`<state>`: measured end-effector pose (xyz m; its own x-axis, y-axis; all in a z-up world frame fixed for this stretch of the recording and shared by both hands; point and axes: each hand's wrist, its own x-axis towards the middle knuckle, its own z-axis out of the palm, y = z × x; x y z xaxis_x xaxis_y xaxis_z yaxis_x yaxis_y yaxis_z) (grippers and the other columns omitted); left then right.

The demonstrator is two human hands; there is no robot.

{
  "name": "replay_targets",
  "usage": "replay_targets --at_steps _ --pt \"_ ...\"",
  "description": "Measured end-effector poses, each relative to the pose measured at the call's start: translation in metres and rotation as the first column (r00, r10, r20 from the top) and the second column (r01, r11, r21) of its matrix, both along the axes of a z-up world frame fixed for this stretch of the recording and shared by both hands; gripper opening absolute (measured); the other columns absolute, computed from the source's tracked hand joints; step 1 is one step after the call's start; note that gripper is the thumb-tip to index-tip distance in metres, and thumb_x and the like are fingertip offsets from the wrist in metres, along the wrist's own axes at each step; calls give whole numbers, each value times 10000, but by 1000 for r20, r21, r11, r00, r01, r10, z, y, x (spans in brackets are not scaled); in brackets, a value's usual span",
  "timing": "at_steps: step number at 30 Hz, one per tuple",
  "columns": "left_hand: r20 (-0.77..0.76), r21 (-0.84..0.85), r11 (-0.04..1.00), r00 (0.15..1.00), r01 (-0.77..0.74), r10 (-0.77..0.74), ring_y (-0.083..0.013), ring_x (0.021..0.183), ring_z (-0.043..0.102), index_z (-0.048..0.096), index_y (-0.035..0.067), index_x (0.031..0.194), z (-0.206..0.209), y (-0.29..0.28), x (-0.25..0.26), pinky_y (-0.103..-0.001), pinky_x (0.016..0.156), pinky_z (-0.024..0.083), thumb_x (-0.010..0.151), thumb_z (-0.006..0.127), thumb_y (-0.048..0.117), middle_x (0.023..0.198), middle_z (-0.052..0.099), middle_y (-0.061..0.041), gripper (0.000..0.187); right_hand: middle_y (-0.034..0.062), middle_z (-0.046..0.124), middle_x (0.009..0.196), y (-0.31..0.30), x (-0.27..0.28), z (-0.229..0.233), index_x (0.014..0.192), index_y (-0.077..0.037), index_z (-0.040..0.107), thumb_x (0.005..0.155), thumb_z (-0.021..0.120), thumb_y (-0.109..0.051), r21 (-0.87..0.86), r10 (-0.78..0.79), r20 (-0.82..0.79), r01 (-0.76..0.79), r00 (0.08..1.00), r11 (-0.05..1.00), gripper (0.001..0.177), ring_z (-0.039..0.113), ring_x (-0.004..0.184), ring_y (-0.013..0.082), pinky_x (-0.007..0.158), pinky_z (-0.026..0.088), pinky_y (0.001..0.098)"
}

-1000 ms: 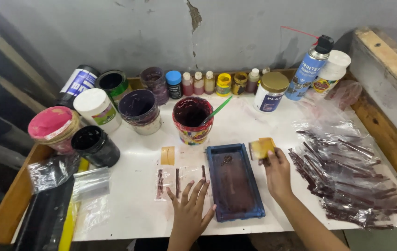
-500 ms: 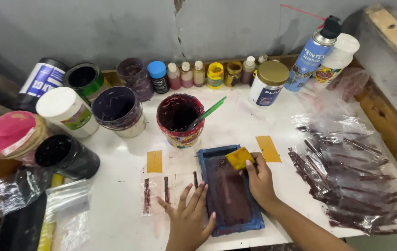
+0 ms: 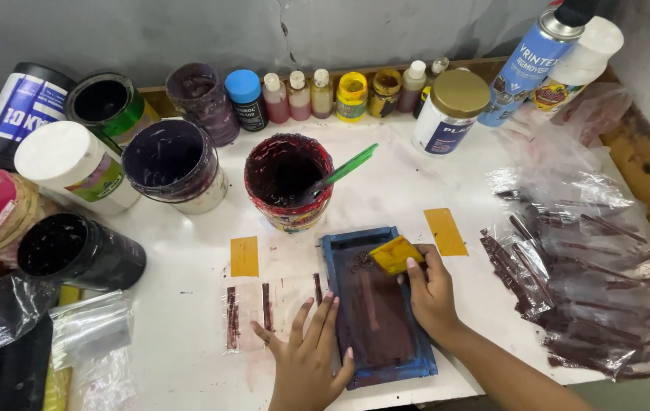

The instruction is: The person uses a yellow sponge to spread dark purple paint evenly across a blue rectangular tray. They then use a green spatula to scoop more paint from a container and add it to the tray, continuing to spread the mixture with the sponge.

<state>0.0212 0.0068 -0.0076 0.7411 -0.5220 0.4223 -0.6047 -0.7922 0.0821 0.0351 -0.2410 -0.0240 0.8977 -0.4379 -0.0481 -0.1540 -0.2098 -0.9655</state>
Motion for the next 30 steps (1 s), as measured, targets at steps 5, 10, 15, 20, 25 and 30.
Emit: replay_targets --at_steps 5,10,15,20,25,30 --pt "17 38 999 1000 -4 3 -178 1458 366 457 199 1536 5 0 1 -872 1067 -68 853 488 559 1613 419 82 772 96 694 1045 0 0 2 1230 -93 545 1030 486 -308 -29 6 21 -5 1000 1000 299 683 819 162 668 578 254" --pt "-1 40 999 1000 3 -3 -188 1453 371 463 199 1533 6 0 0 -873 1059 -80 863 485 550 1604 431 82 757 78 706 951 -2 1 3 1204 -77 593 1022 527 -266 -143 66 125 -48 990 989 271 686 773 147 652 569 250" --pt "-7 48 999 1000 1 -1 -201 1466 359 469 198 1526 7 0 -1 -873 1062 -65 869 483 554 1623 407 81 747 138 709 1007 -4 -1 3 1159 -4 649 1008 582 -143 -635 288 356 4 889 773 216 711 950 245 764 604 283" --pt "-3 32 999 1000 0 0 -203 1458 374 478 190 1524 7 0 -1 -870 1064 -62 870 493 547 1609 430 81 744 162 709 1006 -2 3 10 1149 37 646 995 586 -76 -685 378 363 -31 852 728 201 707 897 279 757 599 327" --pt "-19 7 1000 1000 7 -7 -202 1431 401 501 180 1507 8 -1 0 -867 1061 -66 879 489 534 1590 457 78 721 207 729 1062 -6 3 -4 1188 50 658 980 627 -95 -746 410 314 -45 857 664 256 729 978 324 814 639 363" --pt "-19 4 1000 1000 12 -11 -201 1448 387 490 176 1516 7 -1 -1 -857 1069 -71 890 483 530 1596 451 72 719 204 724 1038 -3 5 4 1171 69 661 964 643 -50 -746 416 323 -42 850 664 240 726 944 318 830 630 368"
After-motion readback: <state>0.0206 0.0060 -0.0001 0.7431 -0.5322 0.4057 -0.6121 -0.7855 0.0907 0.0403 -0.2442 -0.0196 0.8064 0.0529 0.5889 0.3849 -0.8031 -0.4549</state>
